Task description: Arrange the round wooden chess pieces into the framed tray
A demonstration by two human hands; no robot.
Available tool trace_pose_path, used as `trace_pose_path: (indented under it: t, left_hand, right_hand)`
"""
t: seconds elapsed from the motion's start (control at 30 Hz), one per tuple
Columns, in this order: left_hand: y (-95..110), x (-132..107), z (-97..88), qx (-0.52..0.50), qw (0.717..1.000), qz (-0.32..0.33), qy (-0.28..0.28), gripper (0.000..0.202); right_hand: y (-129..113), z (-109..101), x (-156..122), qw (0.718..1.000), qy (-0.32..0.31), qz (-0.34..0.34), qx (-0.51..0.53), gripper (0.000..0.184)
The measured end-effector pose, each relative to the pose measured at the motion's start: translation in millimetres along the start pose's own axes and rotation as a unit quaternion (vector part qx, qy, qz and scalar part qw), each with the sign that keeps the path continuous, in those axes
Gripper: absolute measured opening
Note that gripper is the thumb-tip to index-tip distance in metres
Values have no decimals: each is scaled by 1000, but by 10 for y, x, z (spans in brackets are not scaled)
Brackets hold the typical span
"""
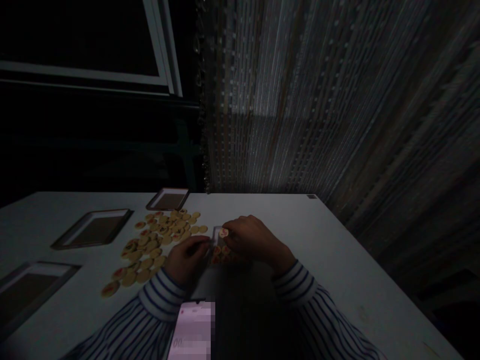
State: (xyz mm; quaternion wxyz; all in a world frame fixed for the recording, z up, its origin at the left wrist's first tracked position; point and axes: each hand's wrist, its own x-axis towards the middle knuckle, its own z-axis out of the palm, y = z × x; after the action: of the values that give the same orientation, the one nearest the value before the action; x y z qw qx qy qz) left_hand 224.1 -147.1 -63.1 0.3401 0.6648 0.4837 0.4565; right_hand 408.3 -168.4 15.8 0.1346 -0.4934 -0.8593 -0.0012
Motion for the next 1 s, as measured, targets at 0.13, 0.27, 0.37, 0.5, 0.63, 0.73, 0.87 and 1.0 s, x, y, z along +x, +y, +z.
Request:
trace_pose_path:
  t: [0.13, 0.27, 0.37, 0.5, 0.63, 0.73, 0.87, 1.0]
  left_hand:
    - [-37, 0, -1, 70, 995, 69, -20, 21]
    - [-66, -1, -7, 103, 989, 94, -41, 22]
    - [-70, -4, -9, 122, 985, 106, -53, 21]
    - [-59, -11, -8, 140, 982, 117, -56, 19]
    - [-52, -16, -9, 165, 976, 123, -66, 21]
    - [-54, -17, -8, 174, 975, 119, -70, 21]
    - [-71, -15, -4, 180, 973, 120, -76, 22]
    - [-87, -16, -4, 184, 971, 123, -90, 23]
  right_hand:
    - [24, -33, -16, 999, -28, 20, -18, 28]
    - [53, -30, -29, 996, -68, 40, -40, 31]
    - [75, -11, -34, 992, -102, 53, -51, 31]
    - [122, 45, -39, 988, -132, 57, -57, 30]
    - [186, 124, -48, 987, -146, 45, -58, 26]
    - [210, 158, -54, 987, -149, 32, -55, 23]
    - [202, 162, -57, 987, -149, 23, -53, 22]
    - [196, 181, -55, 986, -156, 21, -57, 22]
